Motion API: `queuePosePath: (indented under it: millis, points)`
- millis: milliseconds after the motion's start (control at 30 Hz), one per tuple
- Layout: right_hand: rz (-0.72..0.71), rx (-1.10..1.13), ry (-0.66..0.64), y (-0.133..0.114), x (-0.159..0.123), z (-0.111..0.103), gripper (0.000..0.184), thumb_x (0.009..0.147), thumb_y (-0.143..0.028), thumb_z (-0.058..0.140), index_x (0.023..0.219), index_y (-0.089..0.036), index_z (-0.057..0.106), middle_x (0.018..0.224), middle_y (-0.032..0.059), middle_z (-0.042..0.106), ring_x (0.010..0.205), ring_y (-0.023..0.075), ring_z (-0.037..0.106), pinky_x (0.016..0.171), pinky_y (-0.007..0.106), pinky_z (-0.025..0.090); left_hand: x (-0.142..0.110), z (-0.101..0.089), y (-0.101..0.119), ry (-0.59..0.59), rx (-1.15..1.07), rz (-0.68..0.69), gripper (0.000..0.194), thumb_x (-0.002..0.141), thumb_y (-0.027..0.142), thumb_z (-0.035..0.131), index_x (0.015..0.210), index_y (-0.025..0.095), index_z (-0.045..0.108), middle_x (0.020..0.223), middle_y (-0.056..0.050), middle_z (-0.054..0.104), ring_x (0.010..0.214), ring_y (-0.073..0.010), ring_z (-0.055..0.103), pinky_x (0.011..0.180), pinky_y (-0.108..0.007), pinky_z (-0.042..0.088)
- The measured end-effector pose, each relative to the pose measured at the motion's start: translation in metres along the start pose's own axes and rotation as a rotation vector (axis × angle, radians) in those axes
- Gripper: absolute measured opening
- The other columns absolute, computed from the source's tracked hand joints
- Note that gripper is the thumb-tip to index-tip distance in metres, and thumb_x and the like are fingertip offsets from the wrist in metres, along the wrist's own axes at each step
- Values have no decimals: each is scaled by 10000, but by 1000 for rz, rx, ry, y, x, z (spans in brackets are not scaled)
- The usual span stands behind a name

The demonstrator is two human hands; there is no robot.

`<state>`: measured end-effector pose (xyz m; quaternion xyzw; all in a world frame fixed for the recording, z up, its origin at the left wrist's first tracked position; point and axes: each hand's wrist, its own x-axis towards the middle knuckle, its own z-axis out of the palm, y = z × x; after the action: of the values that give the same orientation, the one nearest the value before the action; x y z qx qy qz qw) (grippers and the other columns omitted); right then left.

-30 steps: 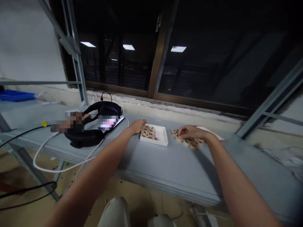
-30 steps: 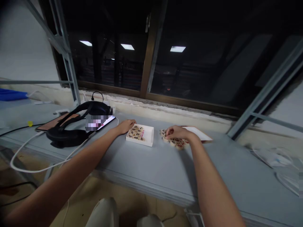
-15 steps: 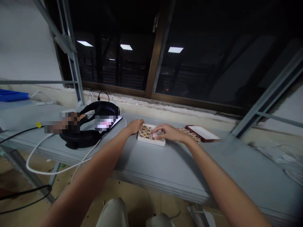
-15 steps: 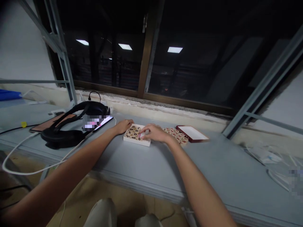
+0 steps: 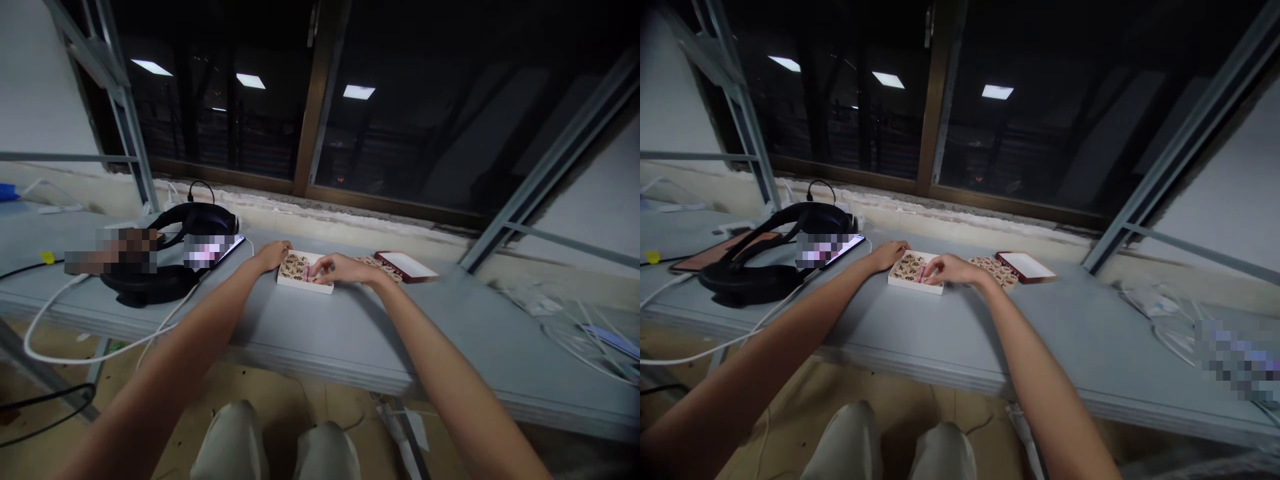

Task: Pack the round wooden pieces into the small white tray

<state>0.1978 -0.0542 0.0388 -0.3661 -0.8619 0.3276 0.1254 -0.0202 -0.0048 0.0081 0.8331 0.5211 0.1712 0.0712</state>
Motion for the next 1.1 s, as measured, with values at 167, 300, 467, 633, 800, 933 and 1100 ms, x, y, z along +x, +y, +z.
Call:
queuePosePath:
  millis: [167,300,467,633,800,933,1100]
  points:
    - [74,-106,16,-5,1,-1,264,660,-316,675,870,-157,702,817,23,653,701,134,511,640,243,376,0,-1,-1,2,2,8,353,889,157,324,1086,134,616,1093,-99,670,1005,-200,612,857,-271,445]
    - [47,-75,251,-5,-18,-14,292,614,-393,715,777,-154,674,770,21,624,736,146,511,678,256,386,1,-1,-1,-3,10,-5,348,885,158,336,1087,134,618,1095,-101,670,1005,-204,614,856,-272,448]
    - [261,39,343,20,-67,-29,399,624,-497,700,805,-144,657,705,44,612,630,140,512,552,251,373,2,-1,-2,-12,12,6,347,893,161,330,1096,139,610,1100,-101,669,1019,-206,611,870,-276,444]
    - [351,50,310,50,-79,-22,409,561,-521,725,695,-148,621,619,14,568,570,111,474,491,223,336,3,0,-3,-8,15,5,348,898,166,322,1106,150,602,1121,-101,659,1044,-210,601,876,-281,444]
    - [384,73,441,53,-68,-17,436,494,-505,744,630,-177,493,577,-19,527,540,99,457,477,213,331,4,1,-5,-4,15,13,342,891,162,330,1103,150,598,1117,-111,657,1041,-213,603,872,-287,448]
    - [389,72,352,51,-70,-21,431,493,-525,729,596,-162,522,546,-23,514,506,90,438,464,212,328,3,1,-4,-11,18,3,349,892,159,316,1088,160,604,1106,-115,661,1034,-218,608,862,-295,450]
    - [464,-101,378,49,-69,-23,362,636,-489,695,711,-144,611,666,37,612,622,155,559,559,249,430,4,0,-3,-26,21,4,353,886,156,319,1107,152,594,1120,-132,653,1049,-240,602,867,-321,447]
